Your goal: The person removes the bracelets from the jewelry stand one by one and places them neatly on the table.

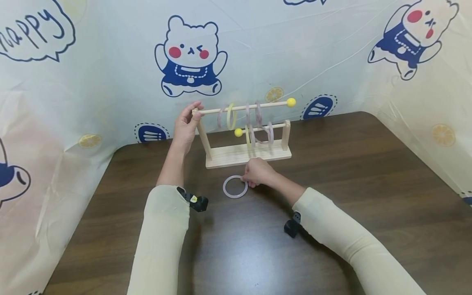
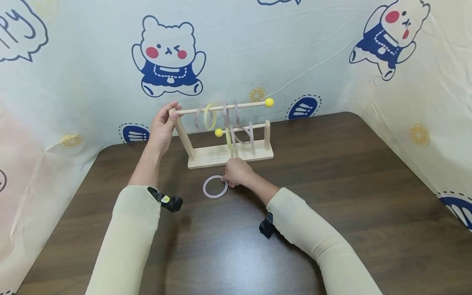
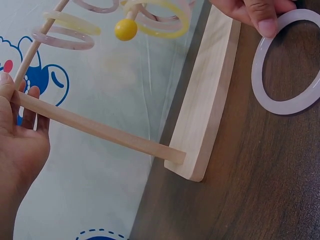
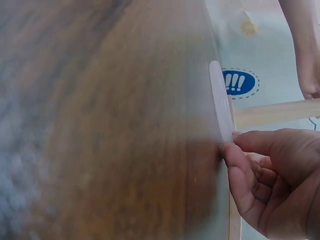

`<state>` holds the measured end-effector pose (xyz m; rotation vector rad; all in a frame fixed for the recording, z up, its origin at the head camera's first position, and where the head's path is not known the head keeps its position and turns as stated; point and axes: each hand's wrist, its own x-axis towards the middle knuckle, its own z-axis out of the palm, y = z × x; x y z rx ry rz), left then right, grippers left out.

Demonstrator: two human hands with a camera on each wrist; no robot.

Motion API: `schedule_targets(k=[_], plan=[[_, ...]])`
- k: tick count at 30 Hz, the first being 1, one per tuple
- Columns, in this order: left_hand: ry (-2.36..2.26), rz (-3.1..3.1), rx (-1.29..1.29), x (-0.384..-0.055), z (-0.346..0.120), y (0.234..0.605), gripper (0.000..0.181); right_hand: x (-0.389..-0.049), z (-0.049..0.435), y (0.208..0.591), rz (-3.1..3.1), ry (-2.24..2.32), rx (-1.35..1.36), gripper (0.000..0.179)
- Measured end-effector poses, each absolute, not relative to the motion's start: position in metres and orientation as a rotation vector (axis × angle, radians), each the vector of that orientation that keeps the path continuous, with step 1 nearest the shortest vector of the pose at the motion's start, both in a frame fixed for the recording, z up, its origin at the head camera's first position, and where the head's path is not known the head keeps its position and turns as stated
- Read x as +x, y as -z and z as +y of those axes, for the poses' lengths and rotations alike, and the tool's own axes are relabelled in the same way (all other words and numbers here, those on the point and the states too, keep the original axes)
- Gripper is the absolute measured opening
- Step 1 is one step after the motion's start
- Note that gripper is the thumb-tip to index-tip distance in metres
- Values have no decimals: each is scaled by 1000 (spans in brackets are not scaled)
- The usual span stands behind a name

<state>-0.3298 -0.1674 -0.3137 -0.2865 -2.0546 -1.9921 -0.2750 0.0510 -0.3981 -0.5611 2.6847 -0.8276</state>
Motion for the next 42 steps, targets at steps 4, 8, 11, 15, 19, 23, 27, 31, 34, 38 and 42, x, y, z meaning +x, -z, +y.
schedule_targets(k=[4,8,11,15,19,23,27,31,34,38,42], plan=[[2005,-2048,-292,-329,-168,314,35,-275,52,399,2680,834,-557,24],[2005,-2046,-292,-329,-168,314,35,-276,52,400,2669,851,-558,23],[2009,-2045,-282,-329,-167,313,35,-275,53,400,2666,855,-553,23],[2015,-2042,-271,-330,-167,313,34,-274,55,398,2702,810,-546,23],[2009,-2055,-268,-330,-167,314,37,-273,57,394,2757,761,-527,21],[2002,-2072,-270,-329,-168,314,37,-273,60,391,2832,771,-508,18],[2000,-2071,-279,-330,-168,314,36,-273,66,388,2984,848,-489,14],[1985,-2085,-279,-330,-168,313,37,-274,71,384,3128,1032,-463,14],[1970,-2096,-277,-330,-169,313,37,-275,75,382,3195,1175,-472,15],[1985,-2080,-278,-330,-168,313,36,-278,79,378,3248,1358,-469,17],[2005,-2064,-271,-330,-167,313,36,-281,84,369,3252,1541,-416,17]])
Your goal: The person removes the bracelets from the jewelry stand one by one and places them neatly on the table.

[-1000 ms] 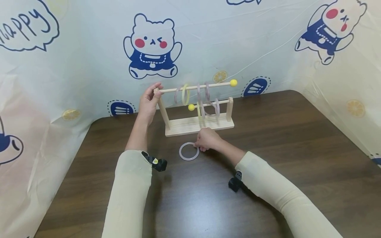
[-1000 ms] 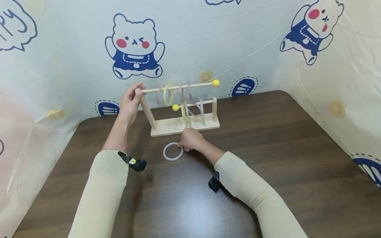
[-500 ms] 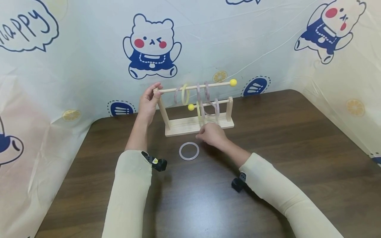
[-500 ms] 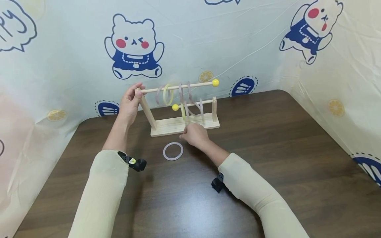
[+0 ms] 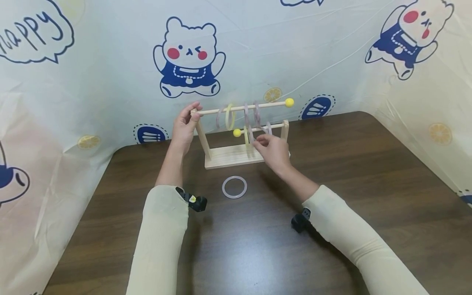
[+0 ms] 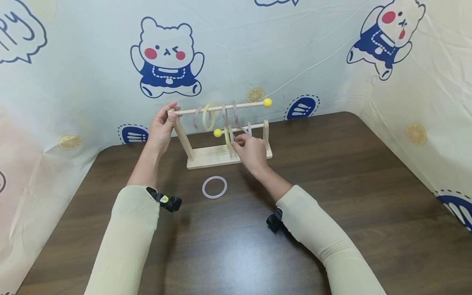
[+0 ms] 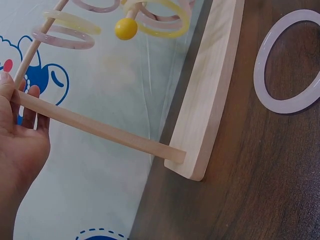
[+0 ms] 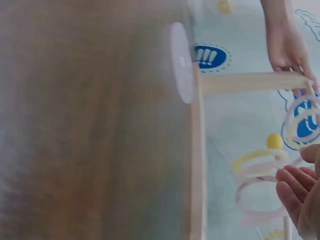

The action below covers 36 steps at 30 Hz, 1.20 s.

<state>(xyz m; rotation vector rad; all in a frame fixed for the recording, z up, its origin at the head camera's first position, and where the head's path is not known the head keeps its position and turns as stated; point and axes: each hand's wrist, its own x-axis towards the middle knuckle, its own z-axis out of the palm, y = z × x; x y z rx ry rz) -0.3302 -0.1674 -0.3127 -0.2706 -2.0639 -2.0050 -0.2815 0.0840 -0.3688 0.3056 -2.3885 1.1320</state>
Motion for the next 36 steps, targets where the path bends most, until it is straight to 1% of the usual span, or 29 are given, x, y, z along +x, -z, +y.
schedule_targets(k=[11,18,28,36], plan=[[2009,-2079,-242,-330,-167,312,36,-293,94,342,-2281,-1145,225,22],[1997,-2079,-249,-331,-168,315,36,-296,93,331,-2328,-1165,202,26],[2012,-2066,-260,-331,-167,316,37,-304,91,321,-2358,-1232,224,21],[2008,-2095,-249,-330,-168,313,39,-304,89,316,-2368,-1220,244,23]])
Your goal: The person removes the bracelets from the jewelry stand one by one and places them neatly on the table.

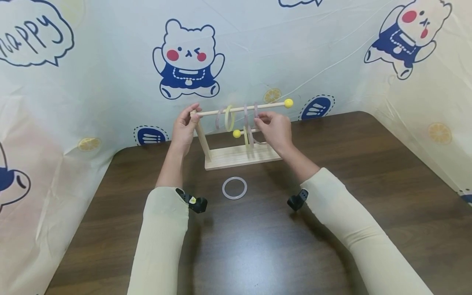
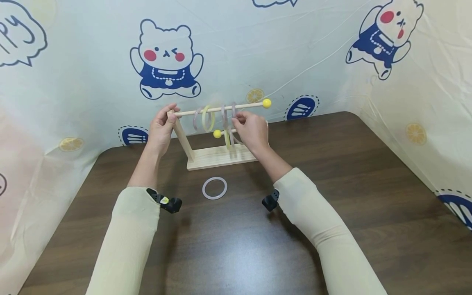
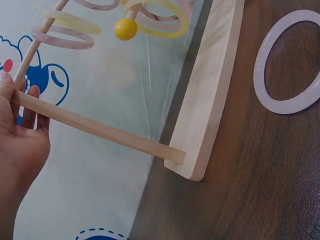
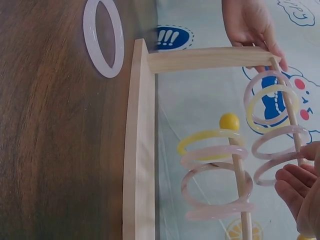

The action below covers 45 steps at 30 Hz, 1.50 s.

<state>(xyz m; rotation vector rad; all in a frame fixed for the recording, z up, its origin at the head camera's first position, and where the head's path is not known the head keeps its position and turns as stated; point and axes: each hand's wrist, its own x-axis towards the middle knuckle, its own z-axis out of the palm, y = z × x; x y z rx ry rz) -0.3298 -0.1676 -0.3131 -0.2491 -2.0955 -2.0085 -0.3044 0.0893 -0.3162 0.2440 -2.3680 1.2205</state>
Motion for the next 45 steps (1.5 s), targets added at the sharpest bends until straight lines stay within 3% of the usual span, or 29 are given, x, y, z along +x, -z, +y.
schedule_targets(k=[45], plan=[[2014,-2064,-270,-329,-168,314,35,-297,93,326,-2105,-1335,286,17]])
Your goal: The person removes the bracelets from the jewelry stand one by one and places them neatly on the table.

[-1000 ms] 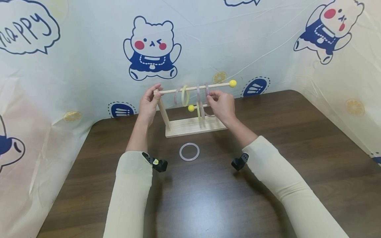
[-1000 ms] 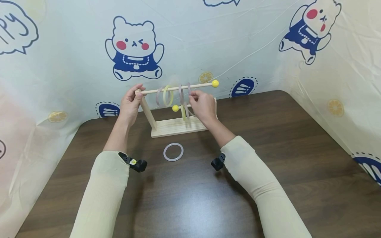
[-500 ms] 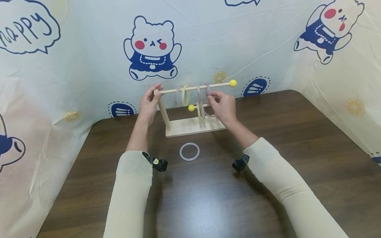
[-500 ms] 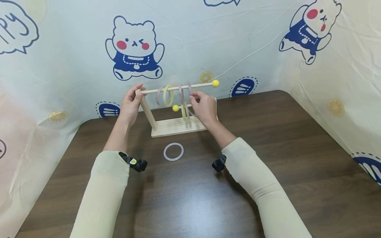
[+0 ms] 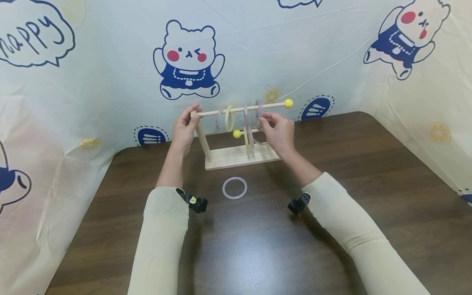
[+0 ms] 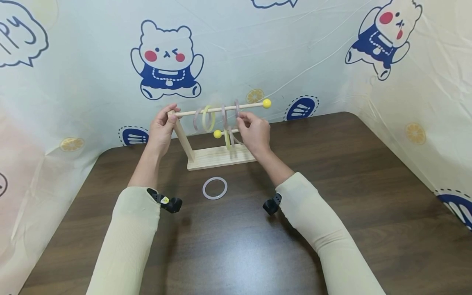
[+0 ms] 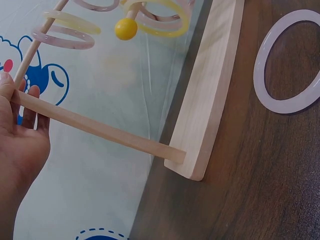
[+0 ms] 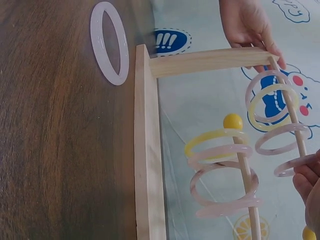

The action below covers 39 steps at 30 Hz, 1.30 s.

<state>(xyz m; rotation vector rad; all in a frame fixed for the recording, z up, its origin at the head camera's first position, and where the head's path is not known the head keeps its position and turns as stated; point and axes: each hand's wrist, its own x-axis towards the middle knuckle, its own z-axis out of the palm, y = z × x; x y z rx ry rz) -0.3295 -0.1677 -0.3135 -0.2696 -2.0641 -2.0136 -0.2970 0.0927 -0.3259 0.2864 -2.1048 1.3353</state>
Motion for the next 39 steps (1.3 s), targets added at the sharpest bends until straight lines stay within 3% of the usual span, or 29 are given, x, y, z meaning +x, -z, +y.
schedule_targets(k=[39], plan=[[1994,-2057,-295,-330,-168,315,37,-298,105,334,-1954,-1071,364,14]])
